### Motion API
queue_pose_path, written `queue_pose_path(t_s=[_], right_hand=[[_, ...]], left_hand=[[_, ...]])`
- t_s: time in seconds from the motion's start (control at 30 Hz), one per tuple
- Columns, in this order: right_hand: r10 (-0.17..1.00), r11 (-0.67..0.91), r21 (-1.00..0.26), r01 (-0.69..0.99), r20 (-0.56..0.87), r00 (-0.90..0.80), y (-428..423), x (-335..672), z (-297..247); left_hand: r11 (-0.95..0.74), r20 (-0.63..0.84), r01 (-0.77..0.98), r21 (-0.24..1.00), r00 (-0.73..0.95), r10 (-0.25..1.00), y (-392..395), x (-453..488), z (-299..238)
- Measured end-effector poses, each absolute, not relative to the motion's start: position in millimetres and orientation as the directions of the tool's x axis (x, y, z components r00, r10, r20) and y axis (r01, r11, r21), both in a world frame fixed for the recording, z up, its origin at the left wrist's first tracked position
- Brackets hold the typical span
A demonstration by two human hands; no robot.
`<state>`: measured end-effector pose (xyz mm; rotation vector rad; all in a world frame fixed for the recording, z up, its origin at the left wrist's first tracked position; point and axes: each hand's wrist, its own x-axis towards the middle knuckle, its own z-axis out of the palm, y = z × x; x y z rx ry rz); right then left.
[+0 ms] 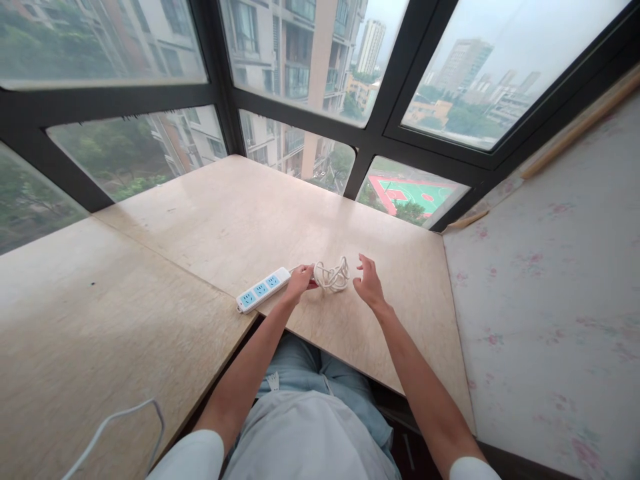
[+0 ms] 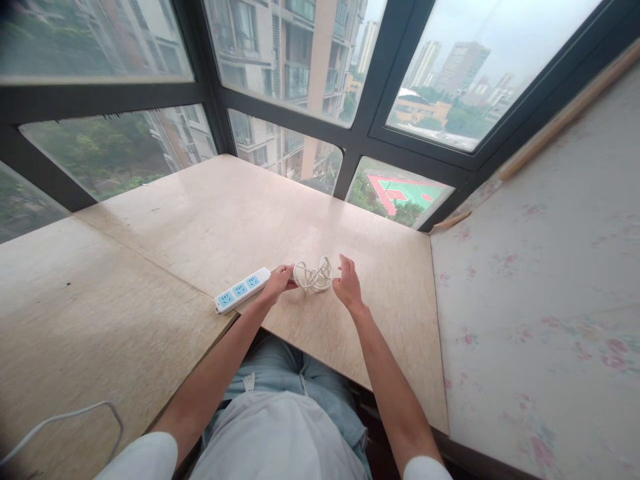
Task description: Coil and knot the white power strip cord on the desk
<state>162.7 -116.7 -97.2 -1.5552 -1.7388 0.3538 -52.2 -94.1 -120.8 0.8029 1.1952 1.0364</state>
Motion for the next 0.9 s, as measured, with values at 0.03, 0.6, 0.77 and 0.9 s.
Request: queue_pose_path(t_s=[0.03, 0.6, 0.77, 0.9], right_hand=[[0.939, 0.243, -0.646, 0.724, 0.345, -0.008, -116, 164, -100], [0.751, 0.619, -0.410, 0.670, 0.060, -0.657, -66, 89, -64], [0.763, 0.627, -0.407, 0.664, 0.149, -0.629, -67, 115, -67], [0.701, 0.702, -0.370, 0.608, 0.207, -0.683, -71, 135, -67]], left_hand=[[0.344, -0.336, -0.197, 0.918, 0.073, 0.939, -93, -53, -122], [0.346, -0.348, 0.052, 0.937, 0.237, 0.907, -76, -67, -123], [0.392, -0.338, -0.148, 0.908, 0.294, 0.894, -66, -77, -117], [0.413, -0.367, -0.303, 0.859, 0.198, 0.909, -52, -88, -110]])
